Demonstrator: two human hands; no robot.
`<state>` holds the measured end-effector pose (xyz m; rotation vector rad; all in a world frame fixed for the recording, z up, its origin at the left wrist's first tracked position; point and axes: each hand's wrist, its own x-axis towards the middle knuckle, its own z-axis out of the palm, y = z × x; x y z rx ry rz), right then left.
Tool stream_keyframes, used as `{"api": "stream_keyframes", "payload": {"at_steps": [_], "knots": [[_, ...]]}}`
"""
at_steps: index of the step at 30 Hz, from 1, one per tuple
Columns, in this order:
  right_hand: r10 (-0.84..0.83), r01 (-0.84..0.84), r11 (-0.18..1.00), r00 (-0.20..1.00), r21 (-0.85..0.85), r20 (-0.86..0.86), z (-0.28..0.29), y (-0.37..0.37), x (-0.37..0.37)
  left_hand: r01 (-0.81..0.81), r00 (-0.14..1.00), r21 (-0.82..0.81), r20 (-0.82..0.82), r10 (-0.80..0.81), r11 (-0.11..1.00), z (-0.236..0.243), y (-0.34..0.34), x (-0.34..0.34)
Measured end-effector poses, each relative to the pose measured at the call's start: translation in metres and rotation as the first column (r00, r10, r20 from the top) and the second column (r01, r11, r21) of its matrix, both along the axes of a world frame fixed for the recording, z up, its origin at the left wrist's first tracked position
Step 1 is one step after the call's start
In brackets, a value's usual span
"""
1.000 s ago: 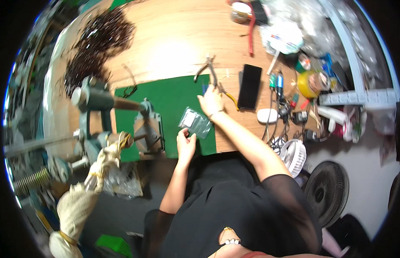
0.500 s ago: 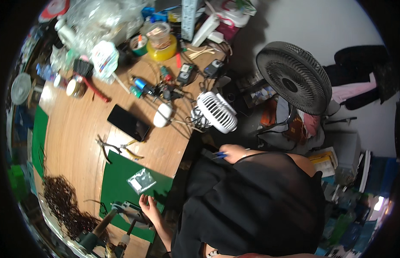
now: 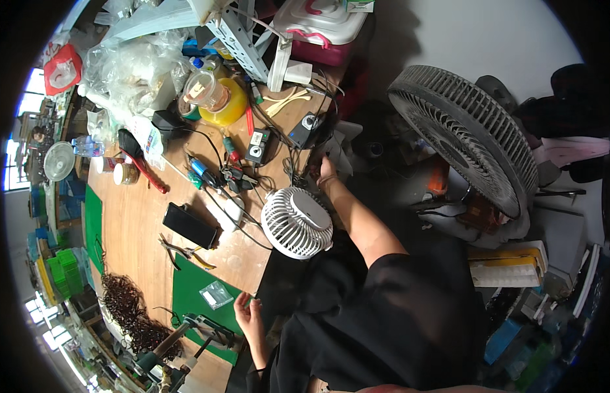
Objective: The person sorts through a pile of eyeglass frames, selects one, and uses a grinding machine to shape the frame's arms. They repeatedly adjust the frame and operate the machine to refine the fit.
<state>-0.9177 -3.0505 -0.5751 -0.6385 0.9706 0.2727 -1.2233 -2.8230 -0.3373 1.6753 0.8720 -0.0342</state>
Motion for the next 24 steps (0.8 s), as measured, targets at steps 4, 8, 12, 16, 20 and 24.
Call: {"api": "stream_keyframes", "payload": {"at_steps": [4, 8, 12, 16, 20, 24], "knots": [[0.098, -0.098, 0.995, 0.995, 0.02, -0.012, -0.031, -0.026, 0.003, -0.093, 0.996, 0.003, -0.005, 0.093, 0.996, 0.002, -0.017, -0.009], [0.132, -0.132, 0.991, 0.989, -0.004, -0.064, -0.049, -0.077, -0.031, -0.182, 0.983, 0.003, 0.015, 0.182, 0.983, 0.0, -0.032, -0.016], [0.194, -0.219, 0.755, 0.975, -0.618, -0.108, -0.038, -0.103, -0.056, -0.191, 0.981, -0.047, 0.026, 0.192, 0.98, -0.004, -0.045, -0.008], [0.582, -0.413, 0.539, 0.813, -0.735, -0.03, 0.061, -0.07, -0.078, -0.24, 0.97, -0.069, 0.02, 0.242, 0.968, -0.012, -0.057, -0.015], [0.713, -0.339, 0.421, 0.697, -0.841, 0.075, 0.023, -0.033, -0.042, -0.163, 0.986, -0.076, 0.012, 0.165, 0.984, -0.014, -0.058, 0.0], [0.715, -0.32, 0.03, 0.669, -0.947, -0.203, 0.002, 0.003, -0.013, -0.167, 0.985, -0.048, 0.042, 0.169, 0.985, -0.012, -0.066, -0.001]]}}
